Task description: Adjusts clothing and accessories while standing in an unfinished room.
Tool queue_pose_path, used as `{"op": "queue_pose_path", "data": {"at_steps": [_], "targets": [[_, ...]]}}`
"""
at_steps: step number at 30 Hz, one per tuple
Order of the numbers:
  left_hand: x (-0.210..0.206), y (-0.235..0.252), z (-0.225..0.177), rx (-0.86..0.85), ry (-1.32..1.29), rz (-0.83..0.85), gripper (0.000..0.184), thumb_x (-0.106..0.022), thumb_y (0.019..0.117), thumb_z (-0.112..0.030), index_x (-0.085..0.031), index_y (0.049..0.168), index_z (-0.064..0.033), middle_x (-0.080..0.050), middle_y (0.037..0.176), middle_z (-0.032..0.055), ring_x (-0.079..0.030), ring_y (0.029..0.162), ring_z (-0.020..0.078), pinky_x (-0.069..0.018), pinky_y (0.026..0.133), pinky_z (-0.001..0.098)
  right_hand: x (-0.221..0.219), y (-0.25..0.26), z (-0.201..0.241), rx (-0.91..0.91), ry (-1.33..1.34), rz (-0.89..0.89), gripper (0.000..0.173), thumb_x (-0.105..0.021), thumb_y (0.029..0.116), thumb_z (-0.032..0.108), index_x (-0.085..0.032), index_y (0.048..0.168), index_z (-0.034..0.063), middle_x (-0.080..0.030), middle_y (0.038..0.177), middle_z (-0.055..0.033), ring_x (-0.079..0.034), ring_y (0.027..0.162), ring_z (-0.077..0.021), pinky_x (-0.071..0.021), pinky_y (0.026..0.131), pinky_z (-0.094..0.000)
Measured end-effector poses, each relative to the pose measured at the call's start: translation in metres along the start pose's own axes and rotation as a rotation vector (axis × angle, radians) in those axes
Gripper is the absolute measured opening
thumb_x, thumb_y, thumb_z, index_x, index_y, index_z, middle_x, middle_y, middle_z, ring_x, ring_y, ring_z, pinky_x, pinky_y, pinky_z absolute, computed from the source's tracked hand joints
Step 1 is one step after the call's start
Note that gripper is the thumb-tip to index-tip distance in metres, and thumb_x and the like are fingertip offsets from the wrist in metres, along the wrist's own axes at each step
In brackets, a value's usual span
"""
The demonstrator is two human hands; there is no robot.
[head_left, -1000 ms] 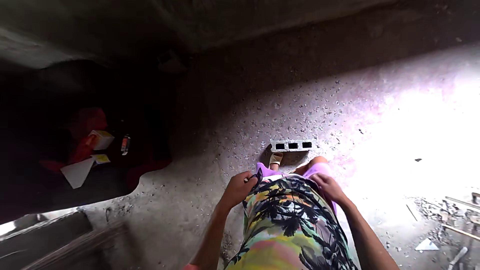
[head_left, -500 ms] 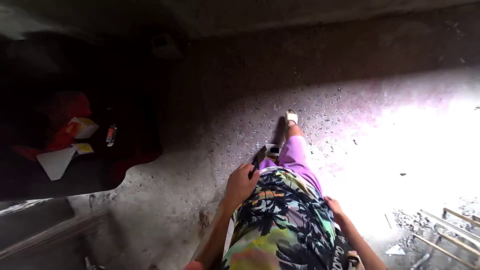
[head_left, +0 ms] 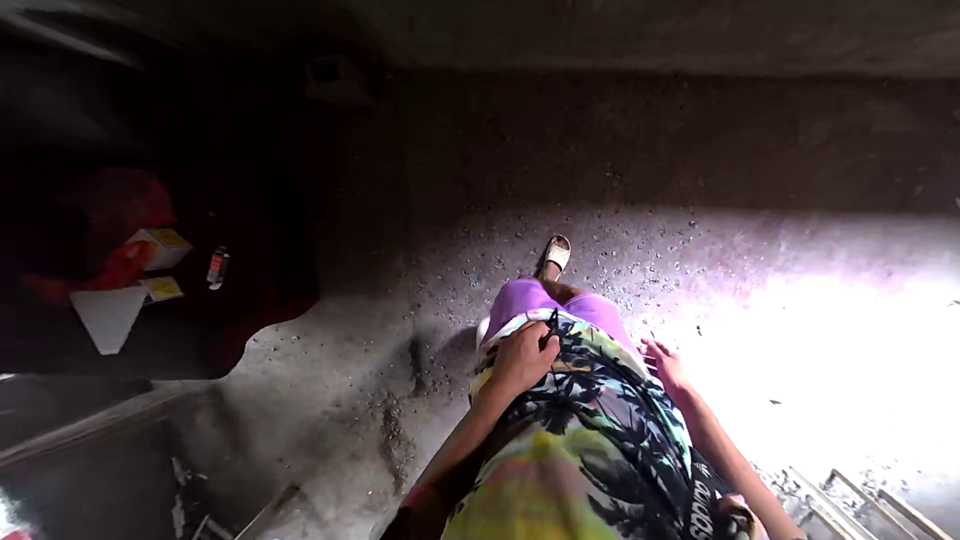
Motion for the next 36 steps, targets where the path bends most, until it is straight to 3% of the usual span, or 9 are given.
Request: {"op": "queue_pose_path", "data": {"at_steps": [4, 8, 14, 18, 21, 23, 29, 31, 36], "targets": [[0.019, 0.022, -0.028, -0.026, -0.034, -0.021, 0.035, -0.05, 0.1049, -0.03, -0.07, 0.106, -0.0017, -0.069, 0.109, 0.0143, -0.066, 0.101, 0.0262, -0.0518, 0.091, 0.0475, 0.014, 0.018, 0.042, 0.043, 0.01, -0.009, 0.038, -0.044, 0.1127, 0.027, -0.056, 0.137, -0.0002, -0.072, 0.109, -0.0118, -0.072, 0.089, -0.0167, -0.0596, 0.078, -0.0337], [0.039, 0.039, -0.035, -0.022, 0.009, -0.029, 0.032, -0.052, 0.1047, -0.029, -0.07, 0.104, -0.0015, -0.068, 0.105, 0.0144, -0.066, 0.099, 0.0274, -0.052, 0.088, 0.0497, 0.019, 0.039, 0.074, 0.04, 0.035, -0.028, 0.039, -0.041, 0.1135, 0.026, -0.054, 0.139, -0.0002, -0.07, 0.113, -0.0123, -0.071, 0.091, -0.0161, -0.0586, 0.08, -0.0326], [0.088, 0.059, -0.021, 0.028, 0.062, -0.094, 0.03, -0.055, 0.1051, -0.027, -0.069, 0.105, 0.0002, -0.068, 0.106, 0.0184, -0.067, 0.098, 0.0332, -0.0531, 0.086, 0.0578, 0.0, 0.063, 0.062, -0.028, 0.201, -0.055, 0.038, -0.04, 0.114, 0.026, -0.054, 0.139, 0.0006, -0.069, 0.112, -0.0141, -0.07, 0.092, -0.0188, -0.0586, 0.079, -0.0344], [0.139, 0.06, -0.027, 0.013, 0.022, -0.163, 0.028, -0.056, 0.1055, -0.027, -0.068, 0.101, -0.0019, -0.066, 0.095, 0.0151, -0.064, 0.082, 0.0283, -0.0535, 0.074, 0.052, -0.034, 0.049, 0.037, -0.124, 0.177, -0.024, 0.041, -0.043, 0.1131, 0.028, -0.052, 0.141, 0.0001, -0.068, 0.12, -0.0162, -0.069, 0.098, -0.0218, -0.0582, 0.084, -0.0379], [0.178, 0.06, -0.022, 0.004, -0.014, -0.178, 0.028, -0.056, 0.1061, -0.028, -0.068, 0.103, -0.0025, -0.065, 0.092, 0.0141, -0.063, 0.079, 0.0266, -0.0531, 0.072, 0.0505, -0.061, 0.033, 0.036, -0.218, 0.12, -0.031, 0.039, -0.044, 0.1129, 0.027, -0.053, 0.14, 0.0005, -0.067, 0.12, -0.0159, -0.068, 0.098, -0.0209, -0.0565, 0.083, -0.0371], [0.203, 0.064, -0.006, 0.032, -0.022, -0.175, 0.03, -0.055, 0.1064, -0.029, -0.068, 0.104, -0.0022, -0.065, 0.088, 0.0144, -0.063, 0.077, 0.0273, -0.0527, 0.07, 0.0514, -0.079, 0.026, 0.049, -0.242, 0.097, -0.043, 0.039, -0.044, 0.1129, 0.027, -0.054, 0.14, 0.0006, -0.068, 0.119, -0.0154, -0.068, 0.097, -0.0199, -0.0559, 0.082, -0.0364], [0.272, 0.084, 0.051, 0.101, 0.027, -0.02, 0.031, -0.055, 0.1059, -0.029, -0.067, 0.103, -0.0007, -0.065, 0.093, 0.0158, -0.064, 0.084, 0.0297, -0.0531, 0.077, 0.0529, -0.159, 0.015, 0.12, -0.18, 0.212, -0.11, 0.036, -0.045, 0.1127, 0.025, -0.056, 0.136, 0.0, -0.069, 0.107, -0.0123, -0.069, 0.087, -0.0163, -0.0581, 0.076, -0.0321], [0.293, 0.084, 0.067, 0.111, 0.046, 0.023, 0.032, -0.055, 0.1061, -0.03, -0.067, 0.103, 0.0, -0.066, 0.096, 0.0176, -0.065, 0.088, 0.0325, -0.0524, 0.08, 0.0566, -0.189, 0.008, 0.143, -0.163, 0.152, -0.089, 0.035, -0.045, 0.1125, 0.024, -0.058, 0.135, -0.0003, -0.069, 0.11, -0.0133, -0.068, 0.089, -0.0163, -0.0571, 0.077, -0.0328], [0.349, 0.087, 0.084, 0.075, 0.091, -0.008, 0.031, -0.055, 0.1066, -0.028, -0.066, 0.1, 0.0009, -0.065, 0.094, 0.0186, -0.065, 0.086, 0.0333, -0.0518, 0.078, 0.0571, -0.239, 0.013, 0.174, -0.114, 0.139, -0.076, 0.035, -0.045, 0.1125, 0.023, -0.059, 0.133, -0.0008, -0.07, 0.109, -0.0138, -0.069, 0.087, -0.0154, -0.0575, 0.075, -0.0315]]}}
Point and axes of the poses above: each hand's wrist, its own y-axis towards the middle knuckle, its own x-axis out of the back of the hand, z = x × y, the point moved 9 cm from there along y, towards the middle knuckle
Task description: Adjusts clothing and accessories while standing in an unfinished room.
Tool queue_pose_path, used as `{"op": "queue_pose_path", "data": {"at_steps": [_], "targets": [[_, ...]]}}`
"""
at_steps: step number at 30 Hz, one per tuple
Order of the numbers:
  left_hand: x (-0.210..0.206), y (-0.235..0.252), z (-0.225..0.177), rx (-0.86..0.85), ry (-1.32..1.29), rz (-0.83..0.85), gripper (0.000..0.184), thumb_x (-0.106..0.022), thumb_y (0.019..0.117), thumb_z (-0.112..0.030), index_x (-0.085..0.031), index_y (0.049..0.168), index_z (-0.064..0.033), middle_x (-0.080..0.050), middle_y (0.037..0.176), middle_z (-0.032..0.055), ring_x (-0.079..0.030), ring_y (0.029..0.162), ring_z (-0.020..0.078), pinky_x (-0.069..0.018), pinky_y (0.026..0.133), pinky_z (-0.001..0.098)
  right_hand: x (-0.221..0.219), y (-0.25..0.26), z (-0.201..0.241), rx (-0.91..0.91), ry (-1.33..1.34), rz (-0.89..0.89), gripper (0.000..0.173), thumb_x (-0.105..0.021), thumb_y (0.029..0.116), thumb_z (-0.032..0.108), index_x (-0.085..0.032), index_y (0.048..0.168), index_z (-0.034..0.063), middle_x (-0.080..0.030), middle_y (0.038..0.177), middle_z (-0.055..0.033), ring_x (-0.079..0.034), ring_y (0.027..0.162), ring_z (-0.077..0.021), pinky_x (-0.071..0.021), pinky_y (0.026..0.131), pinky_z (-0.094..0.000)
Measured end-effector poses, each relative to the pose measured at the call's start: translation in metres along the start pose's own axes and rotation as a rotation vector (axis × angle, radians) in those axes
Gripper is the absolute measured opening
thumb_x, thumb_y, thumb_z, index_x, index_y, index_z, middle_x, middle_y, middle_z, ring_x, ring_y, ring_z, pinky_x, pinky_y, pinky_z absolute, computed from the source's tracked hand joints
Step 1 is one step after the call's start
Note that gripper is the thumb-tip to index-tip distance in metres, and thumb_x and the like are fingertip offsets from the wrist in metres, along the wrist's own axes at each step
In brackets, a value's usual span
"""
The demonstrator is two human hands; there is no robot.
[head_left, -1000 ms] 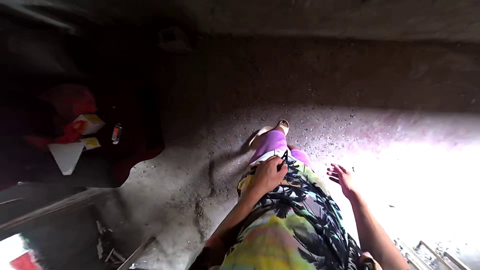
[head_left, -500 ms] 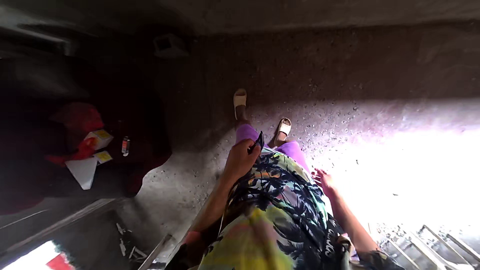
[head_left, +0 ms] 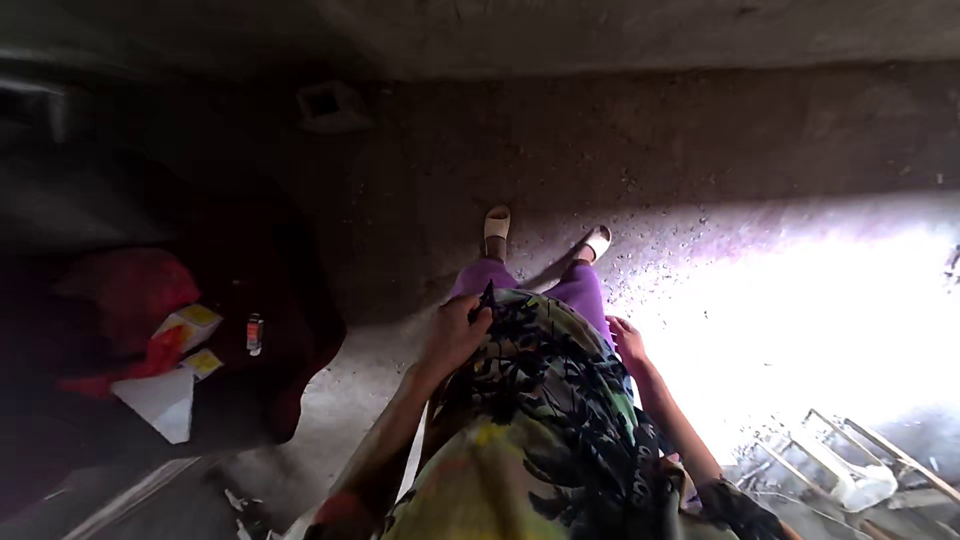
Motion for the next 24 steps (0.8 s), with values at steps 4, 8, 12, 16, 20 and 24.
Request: {"op": "queue_pose_path", "data": {"at_steps": [4, 8, 12, 16, 20, 24], "targets": [[0.026, 0.014, -0.001, -0.001, 0.043, 0.016, 0.032, -0.054, 0.1079, -0.029, -0.067, 0.108, 0.0009, -0.067, 0.094, 0.0213, -0.066, 0.088, 0.0377, -0.0518, 0.079, 0.0614, -0.011, -0.011, -0.003, -0.007, 0.084, -0.031, 0.035, -0.044, 0.1129, 0.023, -0.058, 0.133, -0.0016, -0.071, 0.104, -0.0131, -0.07, 0.083, -0.0152, -0.058, 0.073, -0.0309], [0.035, 0.035, -0.016, -0.101, 0.079, 0.046, 0.033, -0.052, 0.108, -0.029, -0.067, 0.108, 0.0, -0.066, 0.095, 0.0196, -0.065, 0.087, 0.037, -0.051, 0.076, 0.0616, -0.01, -0.029, -0.023, -0.052, 0.094, -0.055, 0.035, -0.043, 0.113, 0.02, -0.056, 0.135, -0.0036, -0.069, 0.107, -0.0131, -0.068, 0.085, -0.0124, -0.0568, 0.074, -0.0279], [0.051, 0.034, -0.037, -0.183, 0.061, -0.014, 0.03, -0.054, 0.1069, -0.027, -0.068, 0.107, -0.0005, -0.067, 0.1, 0.017, -0.065, 0.087, 0.0324, -0.0524, 0.077, 0.0575, -0.01, -0.036, -0.04, -0.111, 0.109, -0.064, 0.036, -0.043, 0.113, 0.022, -0.054, 0.137, -0.002, -0.068, 0.109, -0.0128, -0.067, 0.089, -0.0147, -0.0563, 0.077, -0.0311], [0.042, 0.031, -0.031, -0.151, 0.068, 0.01, 0.028, -0.055, 0.1069, -0.028, -0.068, 0.105, -0.0031, -0.066, 0.088, 0.0147, -0.064, 0.077, 0.0297, -0.0526, 0.07, 0.0546, -0.01, -0.03, -0.049, -0.117, 0.184, -0.067, 0.037, -0.043, 0.1131, 0.025, -0.054, 0.138, 0.0003, -0.07, 0.109, -0.0129, -0.069, 0.087, -0.0166, -0.0578, 0.075, -0.0326], [0.025, 0.031, -0.038, -0.114, 0.155, 0.08, 0.029, -0.055, 0.1071, -0.029, -0.067, 0.106, -0.0029, -0.065, 0.092, 0.0148, -0.064, 0.082, 0.0296, -0.0522, 0.075, 0.0547, -0.013, -0.027, -0.055, -0.089, 0.263, -0.061, 0.036, -0.044, 0.113, 0.025, -0.055, 0.137, 0.0006, -0.071, 0.108, -0.0122, -0.07, 0.086, -0.0159, -0.0582, 0.074, -0.0321], [0.009, 0.027, -0.06, -0.144, 0.219, 0.114, 0.029, -0.055, 0.1068, -0.027, -0.067, 0.106, -0.0015, -0.065, 0.094, 0.0161, -0.064, 0.085, 0.0309, -0.0518, 0.077, 0.0556, -0.008, -0.03, -0.077, -0.097, 0.325, -0.059, 0.035, -0.045, 0.1127, 0.024, -0.056, 0.136, 0.0001, -0.07, 0.11, -0.0121, -0.068, 0.085, -0.0136, -0.0568, 0.073, -0.0301]]}}
Point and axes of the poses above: each hand's wrist, its own y-axis towards the middle knuckle, its own x-axis out of the back of the hand, z = x × y, the point moved 9 cm from there along y, towards the middle knuckle
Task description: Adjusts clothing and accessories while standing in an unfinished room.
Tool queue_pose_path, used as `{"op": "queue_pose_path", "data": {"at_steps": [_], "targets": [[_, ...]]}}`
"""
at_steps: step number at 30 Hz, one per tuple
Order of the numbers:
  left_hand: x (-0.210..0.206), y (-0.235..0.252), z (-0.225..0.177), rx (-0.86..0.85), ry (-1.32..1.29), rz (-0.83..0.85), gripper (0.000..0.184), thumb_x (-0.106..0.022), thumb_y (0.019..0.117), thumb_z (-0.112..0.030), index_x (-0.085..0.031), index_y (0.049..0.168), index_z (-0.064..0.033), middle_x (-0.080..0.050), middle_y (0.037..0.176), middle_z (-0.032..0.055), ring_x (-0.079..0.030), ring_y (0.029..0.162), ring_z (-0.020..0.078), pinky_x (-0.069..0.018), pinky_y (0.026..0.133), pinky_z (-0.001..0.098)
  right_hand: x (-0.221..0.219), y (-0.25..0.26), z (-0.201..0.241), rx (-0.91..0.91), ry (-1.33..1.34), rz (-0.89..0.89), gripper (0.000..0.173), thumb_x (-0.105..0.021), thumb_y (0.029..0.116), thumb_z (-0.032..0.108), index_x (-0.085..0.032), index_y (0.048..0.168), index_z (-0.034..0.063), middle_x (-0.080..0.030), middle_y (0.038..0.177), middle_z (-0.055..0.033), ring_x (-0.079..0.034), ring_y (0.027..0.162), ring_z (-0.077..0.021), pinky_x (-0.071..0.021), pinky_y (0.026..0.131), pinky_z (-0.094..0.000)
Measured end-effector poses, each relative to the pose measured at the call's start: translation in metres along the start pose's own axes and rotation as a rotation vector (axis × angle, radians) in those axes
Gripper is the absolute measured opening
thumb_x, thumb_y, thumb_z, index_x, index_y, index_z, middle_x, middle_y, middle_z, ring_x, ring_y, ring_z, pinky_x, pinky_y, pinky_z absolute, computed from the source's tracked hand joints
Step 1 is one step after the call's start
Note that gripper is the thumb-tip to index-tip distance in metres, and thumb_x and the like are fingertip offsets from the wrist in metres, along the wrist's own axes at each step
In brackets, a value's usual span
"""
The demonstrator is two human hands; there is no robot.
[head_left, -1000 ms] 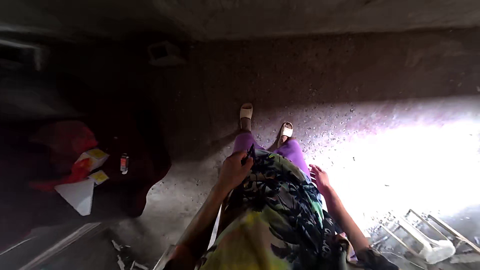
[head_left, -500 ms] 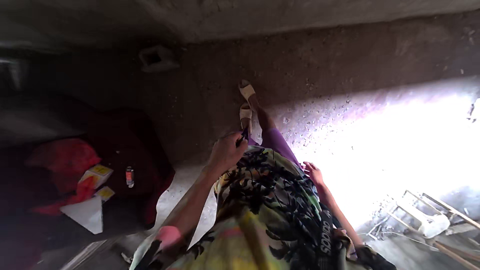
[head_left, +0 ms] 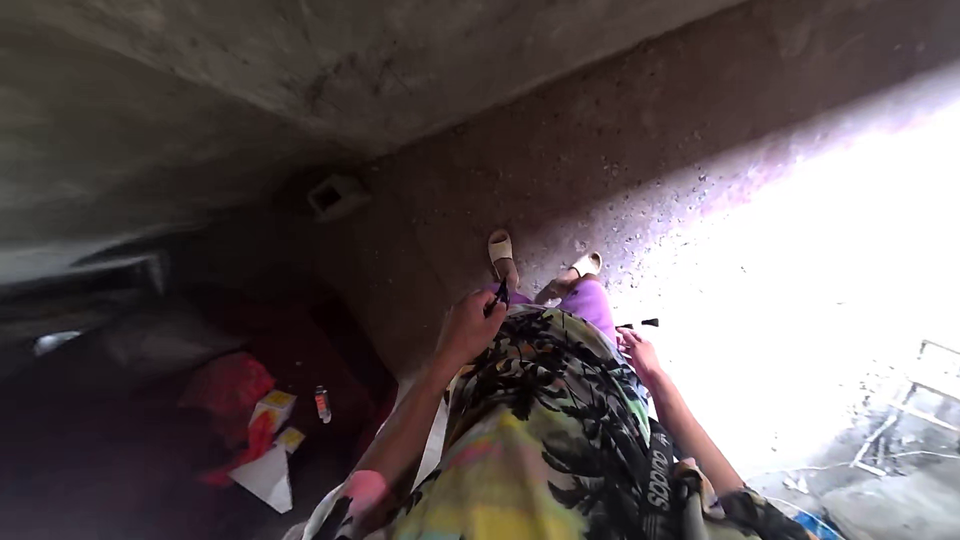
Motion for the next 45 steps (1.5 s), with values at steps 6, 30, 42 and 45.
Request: {"op": "queue_pose_path", "data": {"at_steps": [6, 30, 42, 45], "targets": [[-0.058, -0.004, -0.073, -0.166, 0.22, 0.116, 0.031, -0.058, 0.1041, -0.029, -0.071, 0.115, -0.0032, -0.068, 0.119, 0.0138, -0.067, 0.106, 0.0281, -0.0535, 0.094, 0.0526, 0.049, 0.013, -0.012, 0.106, -0.121, 0.004, 0.036, -0.047, 0.1115, 0.023, -0.058, 0.136, -0.0003, -0.069, 0.121, -0.017, -0.07, 0.101, -0.0219, -0.0575, 0.088, -0.0393], [-0.392, -0.013, -0.326, -0.677, 0.703, 1.109, 0.043, -0.053, 0.1055, -0.035, -0.062, 0.131, -0.0017, -0.069, 0.118, 0.018, -0.067, 0.108, 0.0304, -0.0511, 0.097, 0.0535, 0.21, -0.098, -0.058, 0.244, 0.788, -0.475, 0.023, -0.052, 0.0974, -0.001, -0.058, 0.12, -0.0033, -0.067, 0.102, -0.0109, -0.07, 0.078, -0.015, -0.0624, 0.067, -0.0324], [-0.371, 0.097, -0.471, -0.845, 0.979, 1.093, 0.035, -0.055, 0.105, -0.032, -0.072, 0.12, -0.0046, -0.071, 0.116, 0.0157, -0.067, 0.112, 0.0279, -0.0506, 0.102, 0.0494, 0.245, -0.064, 0.136, 0.296, 0.041, -0.615, 0.023, -0.06, 0.0953, 0.016, -0.072, 0.103, -0.0025, -0.073, 0.109, -0.0213, -0.069, 0.109, -0.0379, -0.0529, 0.095, -0.0558], [-0.361, 0.122, -0.507, -0.887, 1.016, 1.151, 0.035, -0.055, 0.1053, -0.033, -0.073, 0.119, -0.0058, -0.072, 0.113, 0.013, -0.068, 0.109, 0.0234, -0.0511, 0.101, 0.0452, 0.244, -0.058, 0.169, 0.36, 0.088, -0.613, 0.031, -0.055, 0.1035, 0.023, -0.072, 0.125, 0.0086, -0.073, 0.121, -0.0159, -0.069, 0.115, -0.0338, -0.0535, 0.099, -0.0539]]}}
Point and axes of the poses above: each hand's wrist, its own y-axis towards the middle knuckle, its own x-axis out of the back of the hand, z = x × y, the point moved 9 cm from there along y, towards the middle knuckle
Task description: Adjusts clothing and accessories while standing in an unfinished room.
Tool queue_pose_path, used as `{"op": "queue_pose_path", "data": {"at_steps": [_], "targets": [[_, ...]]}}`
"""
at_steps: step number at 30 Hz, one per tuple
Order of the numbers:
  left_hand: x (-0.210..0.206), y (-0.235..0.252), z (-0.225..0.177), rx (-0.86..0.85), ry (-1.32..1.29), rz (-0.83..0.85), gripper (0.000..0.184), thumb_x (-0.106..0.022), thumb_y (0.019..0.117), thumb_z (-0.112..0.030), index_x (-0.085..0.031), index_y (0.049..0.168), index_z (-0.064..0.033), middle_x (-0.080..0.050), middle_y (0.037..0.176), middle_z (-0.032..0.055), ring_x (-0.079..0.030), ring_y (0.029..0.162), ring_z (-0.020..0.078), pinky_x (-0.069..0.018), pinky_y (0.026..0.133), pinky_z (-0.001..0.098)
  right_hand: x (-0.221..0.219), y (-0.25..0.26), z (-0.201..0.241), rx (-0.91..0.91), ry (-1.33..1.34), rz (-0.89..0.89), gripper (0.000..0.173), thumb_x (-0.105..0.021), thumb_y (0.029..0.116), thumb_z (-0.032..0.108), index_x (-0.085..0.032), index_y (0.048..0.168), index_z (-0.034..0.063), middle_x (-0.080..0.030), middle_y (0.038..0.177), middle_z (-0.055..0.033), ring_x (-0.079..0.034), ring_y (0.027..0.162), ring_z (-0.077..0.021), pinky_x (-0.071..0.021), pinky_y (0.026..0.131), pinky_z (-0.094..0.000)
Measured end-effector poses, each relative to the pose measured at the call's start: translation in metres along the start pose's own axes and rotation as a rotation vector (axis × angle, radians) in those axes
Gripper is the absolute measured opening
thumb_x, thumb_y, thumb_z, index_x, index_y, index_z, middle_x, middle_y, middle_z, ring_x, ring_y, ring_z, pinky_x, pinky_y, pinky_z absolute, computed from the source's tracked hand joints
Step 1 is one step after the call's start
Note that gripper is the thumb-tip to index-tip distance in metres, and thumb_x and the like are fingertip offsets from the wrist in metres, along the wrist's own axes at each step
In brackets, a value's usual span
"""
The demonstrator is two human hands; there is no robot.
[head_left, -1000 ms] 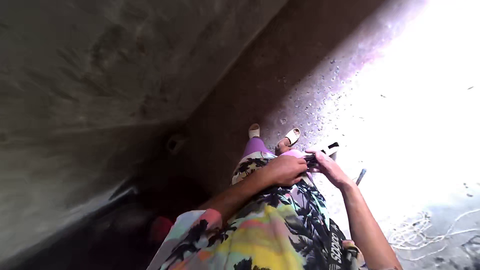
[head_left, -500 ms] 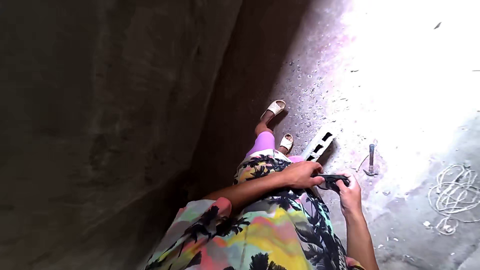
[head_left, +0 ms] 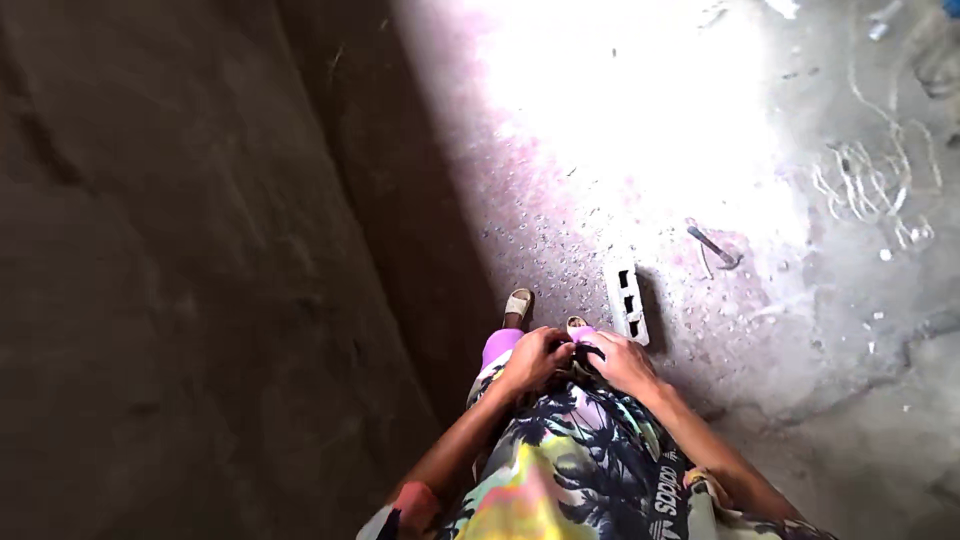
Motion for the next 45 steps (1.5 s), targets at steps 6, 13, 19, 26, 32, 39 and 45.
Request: {"op": "queue_pose_path", "data": {"at_steps": [6, 13, 19, 26, 32, 39, 45], "targets": [[0.01, 0.018, -0.003, -0.082, 0.275, 0.061, 0.033, -0.053, 0.1061, -0.033, -0.075, 0.118, -0.0107, -0.067, 0.129, 0.013, -0.069, 0.109, 0.0238, -0.0567, 0.096, 0.0413, -0.009, -0.012, -0.004, -0.204, 0.031, -0.046, 0.033, -0.05, 0.1074, 0.029, -0.068, 0.128, 0.0095, -0.073, 0.11, -0.0215, -0.072, 0.101, -0.041, -0.0553, 0.089, -0.058], [0.001, 0.07, -0.026, -0.072, 0.767, 0.324, 0.039, -0.046, 0.1085, -0.036, -0.071, 0.122, -0.0092, -0.071, 0.123, 0.0147, -0.071, 0.107, 0.0364, -0.0548, 0.09, 0.0591, -0.025, -0.008, -0.046, -0.449, 0.634, -0.047, 0.04, -0.072, 0.095, 0.032, -0.068, 0.119, 0.0005, -0.07, 0.113, -0.022, -0.067, 0.109, -0.0367, -0.0494, 0.097, -0.0601], [0.032, 0.157, -0.084, -0.207, 0.732, 0.301, 0.039, -0.055, 0.1043, -0.041, -0.073, 0.121, -0.0113, -0.074, 0.109, 0.0108, -0.073, 0.093, 0.0305, -0.057, 0.084, 0.0548, 0.01, 0.032, -0.077, -0.292, 1.037, -0.269, 0.04, -0.076, 0.0951, 0.032, -0.07, 0.109, -0.0047, -0.07, 0.103, -0.0163, -0.066, 0.096, -0.0192, -0.0516, 0.093, -0.041], [0.046, 0.241, -0.149, -0.15, 0.442, 0.759, 0.054, -0.073, 0.0934, -0.029, -0.057, 0.14, -0.006, -0.071, 0.1, 0.0102, -0.069, 0.087, 0.0179, -0.0575, 0.084, 0.0407, 0.096, 0.078, -0.11, -0.216, 1.07, -0.516, 0.041, -0.068, 0.1002, 0.036, -0.069, 0.112, -0.0025, -0.069, 0.098, -0.0153, -0.064, 0.089, -0.0189, -0.0525, 0.086, -0.04], [0.039, 0.299, -0.16, -0.185, 0.712, 0.996, 0.036, -0.063, 0.1, -0.031, -0.07, 0.124, -0.0051, -0.072, 0.114, 0.0136, -0.069, 0.104, 0.0232, -0.0552, 0.095, 0.0462, 0.126, 0.076, -0.159, -0.427, 1.318, -0.886, 0.036, -0.056, 0.1069, 0.029, -0.065, 0.123, -0.0026, -0.069, 0.105, -0.0146, -0.066, 0.09, -0.0158, -0.0551, 0.087, -0.0354], [0.041, 0.402, -0.225, -0.501, 0.832, 0.919, 0.032, -0.053, 0.1063, -0.024, -0.069, 0.121, -0.0005, -0.068, 0.116, 0.017, -0.065, 0.111, 0.028, -0.0515, 0.101, 0.0467, 0.172, 0.095, -0.182, -0.759, 1.331, -1.153, 0.037, -0.053, 0.1074, 0.033, -0.066, 0.12, 0.001, -0.072, 0.101, -0.0124, -0.069, 0.09, -0.0183, -0.0559, 0.088, -0.0404], [0.064, 0.475, -0.283, -0.694, 0.871, 1.167, 0.032, -0.049, 0.107, -0.018, -0.066, 0.122, 0.0042, -0.069, 0.112, 0.0169, -0.069, 0.097, 0.0215, -0.0575, 0.089, 0.0405, 0.239, 0.134, -0.161, -0.766, 1.45, -1.387, 0.037, -0.055, 0.1077, 0.031, -0.067, 0.118, -0.0026, -0.074, 0.097, -0.0094, -0.068, 0.082, -0.0089, -0.0559, 0.081, -0.03]]}}
Point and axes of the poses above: each hand's wrist, its own y-axis towards the middle knuckle, its own x-axis out of the back of the hand, z = x × y, the point moved 9 cm from there along y, towards the middle knuckle
